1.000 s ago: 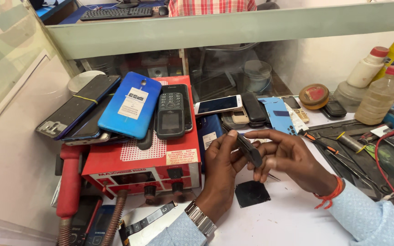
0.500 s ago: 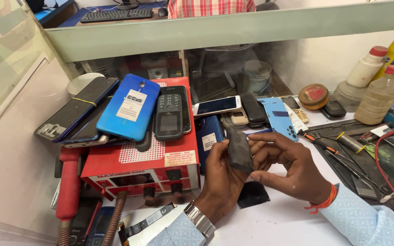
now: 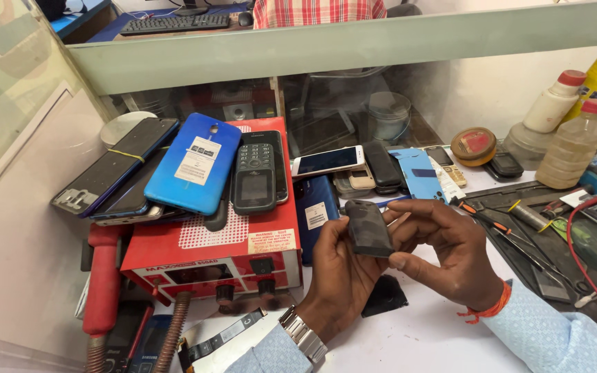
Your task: The person uses a purple screwdriver to pry and adjust the battery area of a disassembled smartphone. They then handle a blue phone case and a black feature phone, inspecting and manipulating them on the workbench.
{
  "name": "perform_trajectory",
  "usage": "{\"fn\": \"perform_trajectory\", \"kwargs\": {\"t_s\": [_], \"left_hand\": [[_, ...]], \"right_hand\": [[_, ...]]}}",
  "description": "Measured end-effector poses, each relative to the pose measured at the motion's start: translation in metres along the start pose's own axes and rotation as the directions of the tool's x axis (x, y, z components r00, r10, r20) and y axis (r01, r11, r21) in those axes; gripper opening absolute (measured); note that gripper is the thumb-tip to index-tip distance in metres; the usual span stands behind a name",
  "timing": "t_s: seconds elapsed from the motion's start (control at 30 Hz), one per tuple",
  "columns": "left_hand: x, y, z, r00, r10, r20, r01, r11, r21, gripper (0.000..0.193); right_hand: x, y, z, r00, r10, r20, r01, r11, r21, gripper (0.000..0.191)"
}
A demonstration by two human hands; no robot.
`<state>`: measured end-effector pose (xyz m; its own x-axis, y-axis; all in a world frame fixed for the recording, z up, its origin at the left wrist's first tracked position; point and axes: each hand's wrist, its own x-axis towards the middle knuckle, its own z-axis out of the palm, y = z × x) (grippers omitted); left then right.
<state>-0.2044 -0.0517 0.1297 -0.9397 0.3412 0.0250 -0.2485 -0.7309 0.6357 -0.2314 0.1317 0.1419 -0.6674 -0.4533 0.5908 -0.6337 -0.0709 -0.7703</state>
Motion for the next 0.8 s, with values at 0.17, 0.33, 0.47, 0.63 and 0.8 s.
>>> {"fn": "perform_trajectory", "kwargs": {"t_s": [0.17,0.33,0.47,0.63,0.8], "left_hand": [[0.0,-0.004,0.0,1.0,0.007,0.005,-0.007,1.0,0.005,0.061],[-0.001,-0.003,0.005,1.0,0.002,0.03,-0.004,0.998,0.062,0.064],[-0.002,-0.001,0.01,0.999,0.011,0.043,-0.012,0.999,0.033,0.064],[-0.002,-0.002,0.007,0.999,0.031,0.035,-0.032,0.999,0.019,0.063],[0.0,-0.006,0.001,0.992,0.099,0.077,-0.1,0.995,-0.002,0.052]], "right_hand": [[-0.001,0.002,-0.002,0.999,-0.003,-0.042,0.004,1.0,0.017,0.061],[0.0,0.004,-0.005,0.996,0.026,-0.081,-0.023,0.999,0.029,0.059],[0.0,0.004,-0.007,0.994,0.05,-0.096,-0.045,0.998,0.048,0.057],[0.0,0.004,-0.005,0.991,0.096,-0.088,-0.088,0.992,0.094,0.05],[0.001,0.005,-0.002,0.982,0.188,-0.023,-0.182,0.969,0.167,0.048]]}}
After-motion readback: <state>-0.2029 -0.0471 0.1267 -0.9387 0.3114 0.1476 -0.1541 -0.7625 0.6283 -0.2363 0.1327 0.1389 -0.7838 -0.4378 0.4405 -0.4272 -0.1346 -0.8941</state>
